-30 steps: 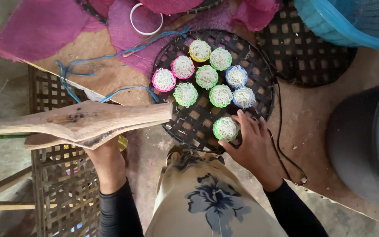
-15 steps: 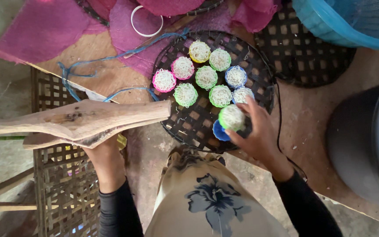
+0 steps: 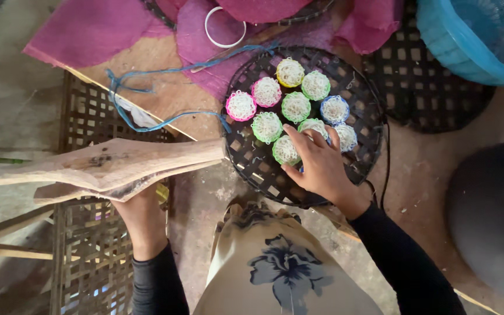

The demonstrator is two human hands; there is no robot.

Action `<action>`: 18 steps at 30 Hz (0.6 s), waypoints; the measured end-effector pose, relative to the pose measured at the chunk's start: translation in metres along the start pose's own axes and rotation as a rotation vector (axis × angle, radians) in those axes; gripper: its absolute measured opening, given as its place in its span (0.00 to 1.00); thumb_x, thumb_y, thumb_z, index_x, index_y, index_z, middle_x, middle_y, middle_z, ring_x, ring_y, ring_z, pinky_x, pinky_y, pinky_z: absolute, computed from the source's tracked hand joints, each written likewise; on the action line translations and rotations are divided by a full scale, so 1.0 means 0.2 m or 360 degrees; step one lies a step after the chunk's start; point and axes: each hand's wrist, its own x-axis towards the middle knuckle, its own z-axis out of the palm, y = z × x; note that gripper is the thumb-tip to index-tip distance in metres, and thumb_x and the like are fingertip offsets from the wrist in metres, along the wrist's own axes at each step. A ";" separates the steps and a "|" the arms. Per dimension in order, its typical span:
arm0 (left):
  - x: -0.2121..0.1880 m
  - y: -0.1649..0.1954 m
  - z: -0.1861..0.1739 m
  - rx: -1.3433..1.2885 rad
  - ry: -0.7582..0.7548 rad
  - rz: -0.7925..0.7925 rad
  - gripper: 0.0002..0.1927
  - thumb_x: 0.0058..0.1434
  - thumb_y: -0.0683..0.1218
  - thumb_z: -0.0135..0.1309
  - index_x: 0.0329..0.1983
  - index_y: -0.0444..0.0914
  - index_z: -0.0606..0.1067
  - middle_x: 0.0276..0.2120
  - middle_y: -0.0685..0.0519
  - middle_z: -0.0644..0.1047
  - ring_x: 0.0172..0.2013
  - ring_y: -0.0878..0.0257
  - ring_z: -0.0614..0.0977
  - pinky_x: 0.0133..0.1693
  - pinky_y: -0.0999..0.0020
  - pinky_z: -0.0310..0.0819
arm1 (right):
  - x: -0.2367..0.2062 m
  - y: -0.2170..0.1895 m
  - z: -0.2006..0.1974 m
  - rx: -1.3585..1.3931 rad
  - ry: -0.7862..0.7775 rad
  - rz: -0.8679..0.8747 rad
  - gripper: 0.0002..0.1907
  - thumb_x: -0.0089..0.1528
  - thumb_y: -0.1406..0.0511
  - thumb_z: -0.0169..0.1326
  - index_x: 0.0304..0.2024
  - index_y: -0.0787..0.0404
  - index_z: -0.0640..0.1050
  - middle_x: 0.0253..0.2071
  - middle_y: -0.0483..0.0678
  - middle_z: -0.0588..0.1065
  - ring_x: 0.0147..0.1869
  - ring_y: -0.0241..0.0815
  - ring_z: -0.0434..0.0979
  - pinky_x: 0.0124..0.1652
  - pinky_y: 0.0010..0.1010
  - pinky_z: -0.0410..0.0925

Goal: The person uses a wooden extruder to press a white paste into colorful plastic cups arranged on a woven tray. They repeatedly scoop paste from a large bowl, load it into the extruder, and form decorative swirls in each cup.

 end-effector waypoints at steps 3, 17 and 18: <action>-0.01 -0.04 -0.02 -0.0033 0.0012 -0.0072 0.23 0.68 0.38 0.60 0.63 0.31 0.67 0.52 0.51 0.76 0.48 0.63 0.78 0.52 0.66 0.73 | 0.00 0.00 0.00 -0.0069 0.0033 -0.0065 0.42 0.56 0.54 0.64 0.70 0.55 0.64 0.56 0.46 0.76 0.62 0.47 0.72 0.66 0.53 0.51; -0.05 -0.39 0.17 0.1044 -0.0505 0.0845 0.21 0.63 0.43 0.64 0.57 0.39 0.71 0.49 0.52 0.80 0.50 0.60 0.81 0.56 0.61 0.75 | -0.37 0.09 -0.13 0.0543 0.0162 0.0841 0.14 0.61 0.60 0.63 0.47 0.57 0.84 0.43 0.45 0.82 0.42 0.41 0.81 0.45 0.37 0.71; -0.06 -0.39 0.23 0.1078 -0.0605 0.0898 0.20 0.62 0.43 0.65 0.56 0.40 0.72 0.49 0.53 0.80 0.50 0.60 0.82 0.56 0.60 0.76 | -0.38 0.08 -0.14 0.0695 0.0045 0.1162 0.13 0.62 0.59 0.63 0.45 0.57 0.85 0.40 0.44 0.83 0.38 0.38 0.82 0.42 0.35 0.73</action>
